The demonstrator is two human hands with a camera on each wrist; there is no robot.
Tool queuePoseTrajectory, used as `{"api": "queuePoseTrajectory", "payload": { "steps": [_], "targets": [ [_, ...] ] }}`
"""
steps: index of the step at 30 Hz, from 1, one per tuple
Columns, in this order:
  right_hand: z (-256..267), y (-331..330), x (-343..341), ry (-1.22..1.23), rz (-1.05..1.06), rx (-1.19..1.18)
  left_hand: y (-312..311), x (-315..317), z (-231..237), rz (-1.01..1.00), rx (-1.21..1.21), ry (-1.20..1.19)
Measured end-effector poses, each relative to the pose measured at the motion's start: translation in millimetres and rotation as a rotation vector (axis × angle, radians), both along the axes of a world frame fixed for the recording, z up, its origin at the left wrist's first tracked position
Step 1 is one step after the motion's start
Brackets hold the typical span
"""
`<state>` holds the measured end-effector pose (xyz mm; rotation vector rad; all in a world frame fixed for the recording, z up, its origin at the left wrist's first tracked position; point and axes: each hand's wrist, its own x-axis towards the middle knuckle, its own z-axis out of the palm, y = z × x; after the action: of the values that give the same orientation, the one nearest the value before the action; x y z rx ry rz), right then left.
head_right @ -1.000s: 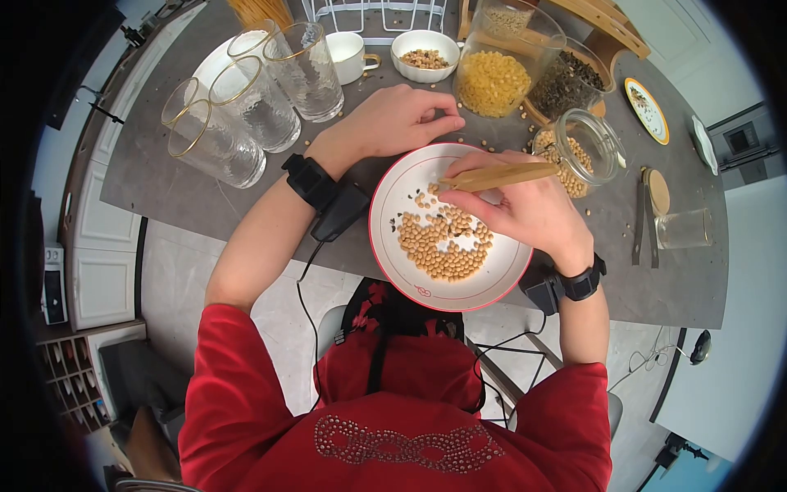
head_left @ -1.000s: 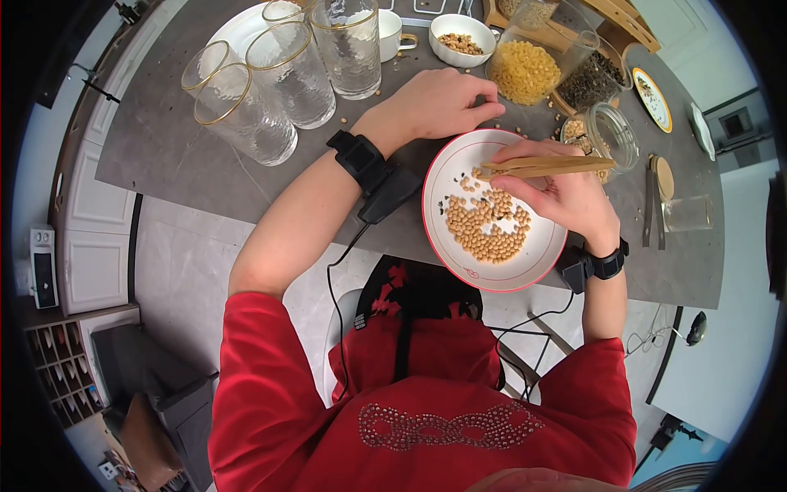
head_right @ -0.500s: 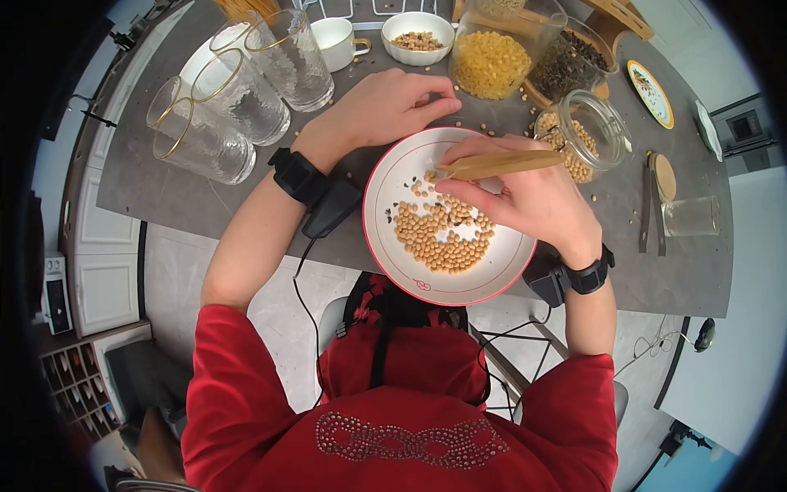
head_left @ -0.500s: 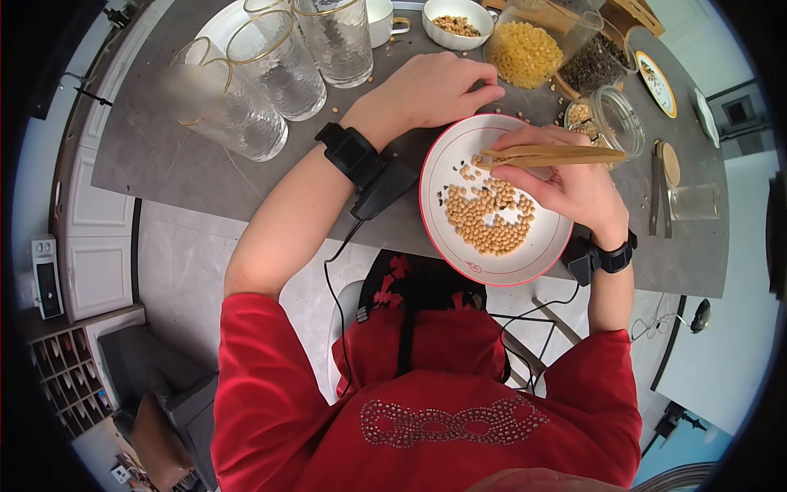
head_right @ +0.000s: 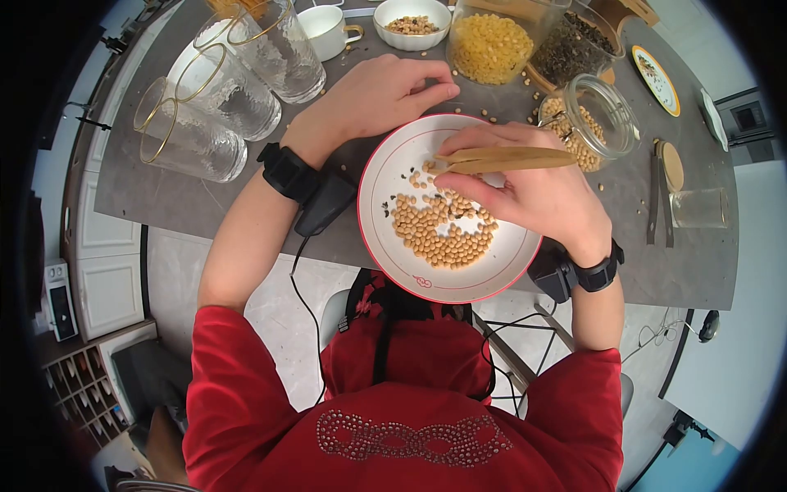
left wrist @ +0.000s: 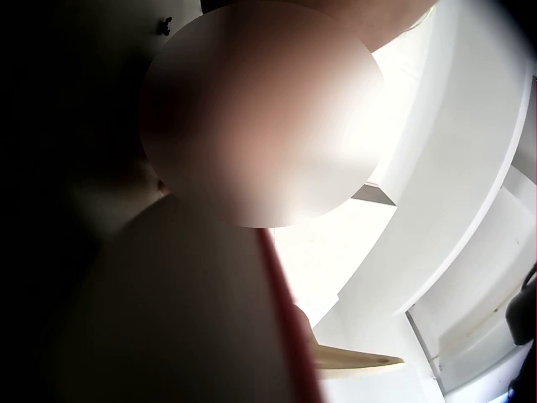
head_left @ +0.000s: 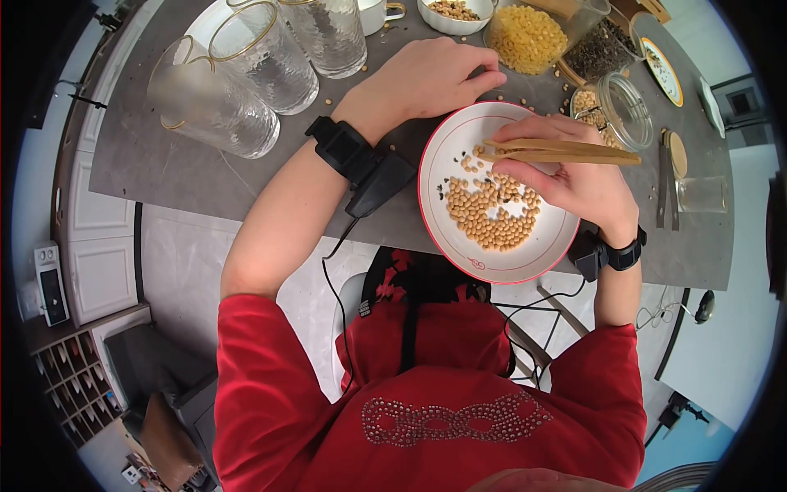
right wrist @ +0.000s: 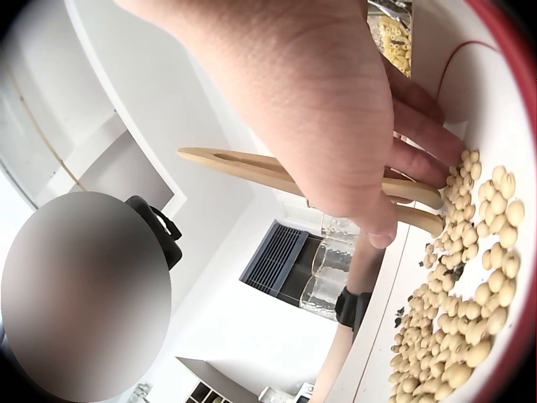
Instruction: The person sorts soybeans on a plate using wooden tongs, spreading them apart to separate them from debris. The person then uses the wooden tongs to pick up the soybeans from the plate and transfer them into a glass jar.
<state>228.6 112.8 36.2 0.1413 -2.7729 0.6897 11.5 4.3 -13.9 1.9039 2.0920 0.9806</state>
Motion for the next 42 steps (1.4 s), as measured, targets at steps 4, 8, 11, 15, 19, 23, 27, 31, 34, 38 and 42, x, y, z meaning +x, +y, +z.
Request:
{"api": "queuePoseTrajectory", "payload": {
  "steps": [4,8,11,15,19,23,27,31,34,38,42],
  "targets": [
    [-0.8,0.9,-1.6,0.024,0.004,0.003,0.8,-1.3,-0.1,-0.016,0.027,-0.029],
    [-0.2,1.7,-0.8,0.006,-0.005,-0.018,1.2,-0.6,1.9,-0.017,0.009,-0.075],
    [-0.7,1.9,-0.9,0.011,-0.010,-0.007,3.1,-2.9,-1.5,-0.021,0.022,-0.077],
    [1.3,1.3,-0.7,0.003,-0.002,-0.018,3.8,-3.5,-1.6,-0.022,0.024,-0.081],
    [1.3,1.3,-0.4,-0.007,-0.007,-0.023,3.3,-3.7,0.1,-0.026,0.015,-0.090],
    [0.5,1.6,-0.5,-0.006,-0.014,-0.013,3.5,-3.3,-1.4,-0.026,0.029,-0.079],
    [0.6,1.1,-0.7,-0.014,-0.010,-0.040,3.6,-4.3,-0.7,-0.032,0.020,-0.078],
    [1.2,0.5,-1.6,-0.026,-0.030,-0.044,5.2,-5.1,-4.8,-0.025,0.051,-0.083],
    [2.8,0.9,-0.8,-0.033,-0.018,-0.046,4.2,-3.7,-0.7,-0.023,0.017,-0.078],
    [-0.9,2.0,-1.0,-0.015,-0.028,-0.037,4.3,-5.1,-3.5,-0.024,0.041,-0.086],
    [1.6,2.0,-0.7,-0.033,-0.018,-0.016,3.5,-4.4,0.1,-0.029,-0.002,-0.083]
  ]
}}
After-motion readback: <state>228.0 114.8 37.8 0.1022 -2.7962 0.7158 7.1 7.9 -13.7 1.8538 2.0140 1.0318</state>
